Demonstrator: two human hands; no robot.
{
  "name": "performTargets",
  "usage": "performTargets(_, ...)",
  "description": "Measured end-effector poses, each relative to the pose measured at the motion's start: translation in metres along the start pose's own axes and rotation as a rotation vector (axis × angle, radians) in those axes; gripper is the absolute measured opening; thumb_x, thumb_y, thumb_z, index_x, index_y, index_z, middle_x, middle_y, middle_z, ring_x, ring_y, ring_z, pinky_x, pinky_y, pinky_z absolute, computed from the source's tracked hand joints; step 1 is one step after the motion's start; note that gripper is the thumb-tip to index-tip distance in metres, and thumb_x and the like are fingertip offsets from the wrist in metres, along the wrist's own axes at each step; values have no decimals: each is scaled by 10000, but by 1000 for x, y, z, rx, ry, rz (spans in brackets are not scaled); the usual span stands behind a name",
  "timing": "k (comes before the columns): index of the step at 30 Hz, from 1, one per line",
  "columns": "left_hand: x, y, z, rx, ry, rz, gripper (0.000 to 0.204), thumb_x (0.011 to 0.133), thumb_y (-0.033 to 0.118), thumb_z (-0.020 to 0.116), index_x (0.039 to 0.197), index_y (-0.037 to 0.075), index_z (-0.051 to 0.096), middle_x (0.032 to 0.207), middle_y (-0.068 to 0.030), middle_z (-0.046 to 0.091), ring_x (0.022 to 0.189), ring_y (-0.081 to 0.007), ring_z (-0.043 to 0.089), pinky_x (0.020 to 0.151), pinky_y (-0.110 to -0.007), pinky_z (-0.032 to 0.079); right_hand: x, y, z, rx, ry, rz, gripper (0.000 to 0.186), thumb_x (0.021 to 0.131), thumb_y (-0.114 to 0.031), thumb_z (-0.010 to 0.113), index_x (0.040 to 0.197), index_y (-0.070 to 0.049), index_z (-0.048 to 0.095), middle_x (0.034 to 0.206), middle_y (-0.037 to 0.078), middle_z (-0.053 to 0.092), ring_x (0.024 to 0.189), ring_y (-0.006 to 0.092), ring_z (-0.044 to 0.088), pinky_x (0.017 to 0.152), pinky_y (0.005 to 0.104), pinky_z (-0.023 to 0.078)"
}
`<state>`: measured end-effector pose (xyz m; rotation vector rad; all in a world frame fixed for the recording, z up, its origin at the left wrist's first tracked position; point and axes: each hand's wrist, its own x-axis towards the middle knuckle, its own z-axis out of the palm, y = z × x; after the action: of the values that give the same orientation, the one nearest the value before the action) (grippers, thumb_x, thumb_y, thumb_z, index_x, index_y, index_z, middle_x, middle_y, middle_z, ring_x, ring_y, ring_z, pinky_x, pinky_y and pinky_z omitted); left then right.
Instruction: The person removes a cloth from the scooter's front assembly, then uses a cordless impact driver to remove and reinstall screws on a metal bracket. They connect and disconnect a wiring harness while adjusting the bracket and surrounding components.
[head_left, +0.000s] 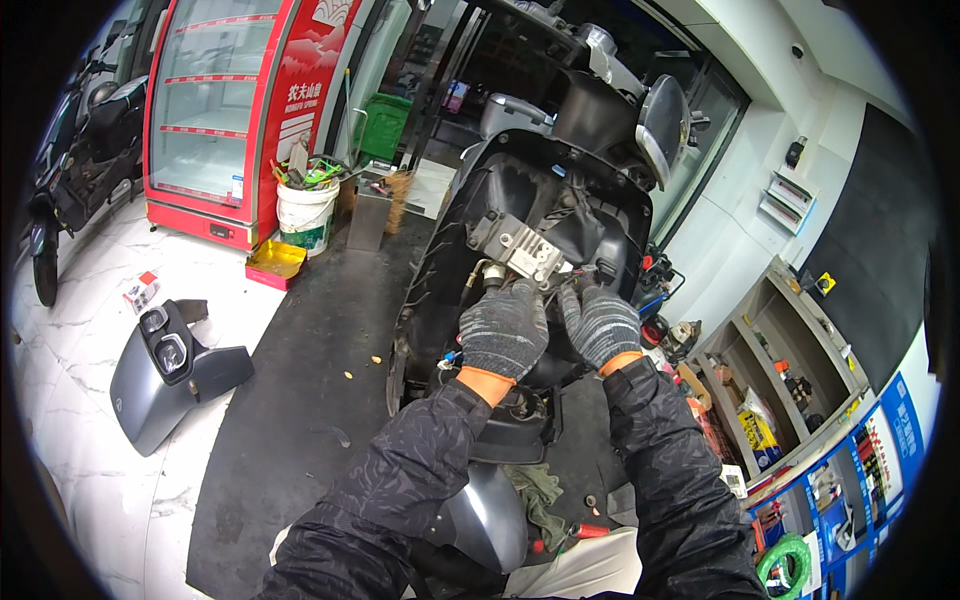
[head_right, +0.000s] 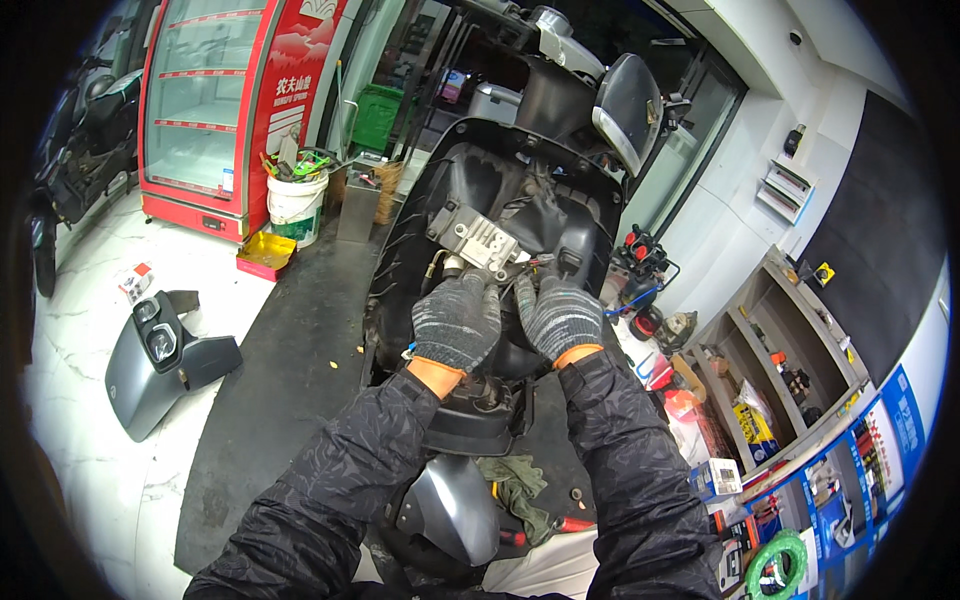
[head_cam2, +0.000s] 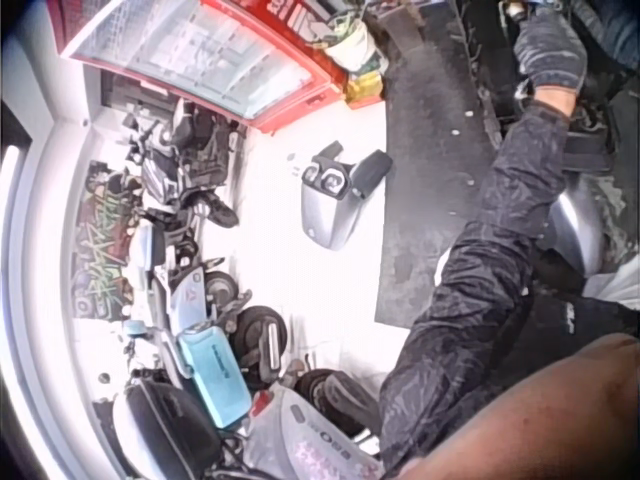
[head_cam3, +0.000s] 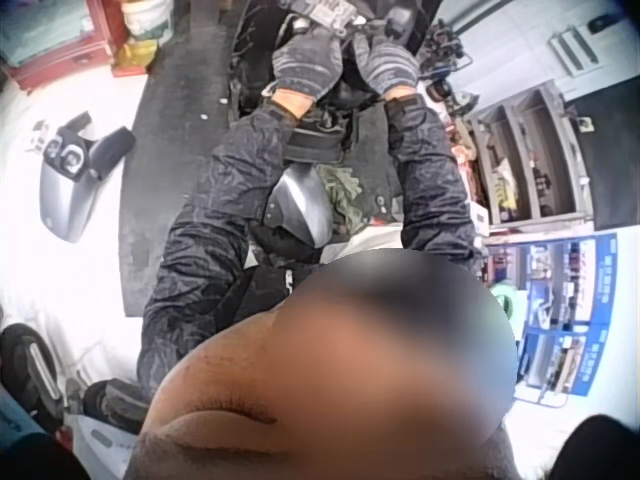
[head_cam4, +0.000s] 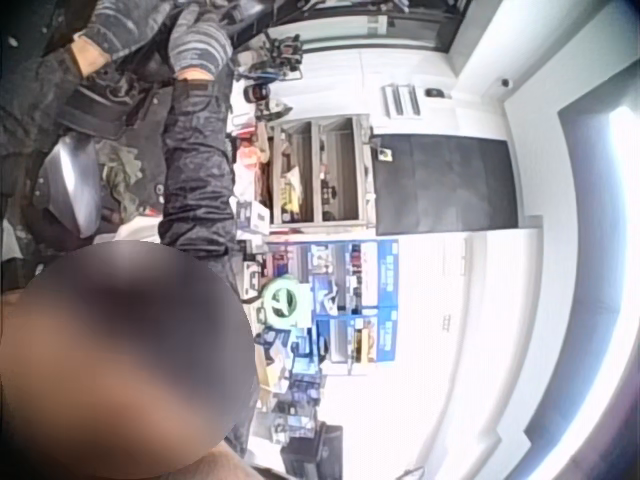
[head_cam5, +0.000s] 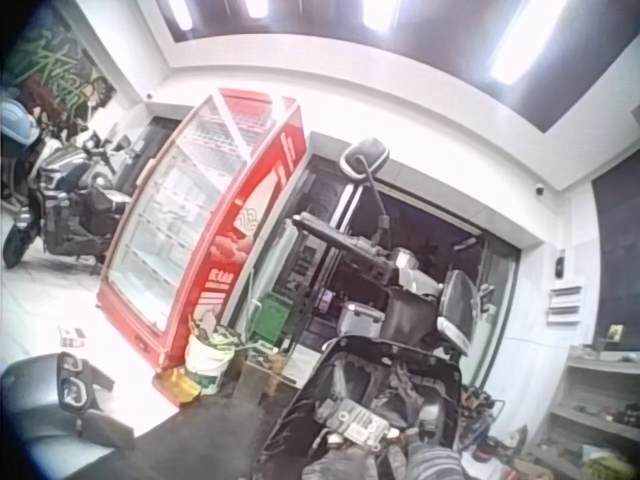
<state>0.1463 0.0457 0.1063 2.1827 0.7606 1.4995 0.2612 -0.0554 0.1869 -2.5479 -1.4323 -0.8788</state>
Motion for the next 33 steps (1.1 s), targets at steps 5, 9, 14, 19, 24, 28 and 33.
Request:
performTargets(5,2,1,-4,-26,-31,-29,223,953,255,696,1109,96,714,918,-179,746,846,-396,732,735,-541,572,-9,6,-5,70,54,-17,386,1063,-371,565,1127,-16,701,932,245,749,860,439,730,747,545,571)
performTargets(9,-5,2,-5,-41,274,177,254,901,213,734,1130,104,725,1074,-180,738,938,-390,722,792,-527,560,-11,15,0,347,116,-40,314,1023,-262,649,1161,14,704,1018,244,761,896,401,752,787,487,589)
performTargets(14,-29,8,3,-72,287,507,327,896,208,723,1209,118,749,1196,-125,721,1112,-336,668,954,-510,502,5,29,-3,693,32,-107,339,990,-212,747,1248,5,716,1040,230,770,955,329,763,866,412,590)
performTargets(19,-38,18,18,197,-5,334,354,936,239,622,1242,93,721,1219,-128,715,1144,-323,668,971,-525,508,7,46,-24,692,-198,-85,400,974,-268,808,1261,1,734,1069,149,794,988,206,748,907,357,589)
performTargets(24,-40,13,28,155,-250,185,263,959,244,640,1166,98,710,1080,-129,735,1021,-332,718,870,-474,562,4,51,-25,821,-488,-83,395,933,-161,852,1263,21,735,1047,81,790,955,142,712,902,328,591)
performTargets(28,-43,12,33,-221,-75,80,256,986,250,665,1162,67,695,1032,-170,732,979,-374,721,851,-507,581,5,45,-17,705,-449,-176,330,934,-149,837,1227,-17,762,1002,79,791,928,137,712,891,329,590)
performTargets(33,-45,13,32,-455,130,33,258,977,147,718,1202,22,703,1096,-205,739,1015,-405,728,891,-471,586,6,43,-16,774,-278,-129,357,958,-200,800,1253,-5,751,976,139,804,886,163,743,839,350,591)
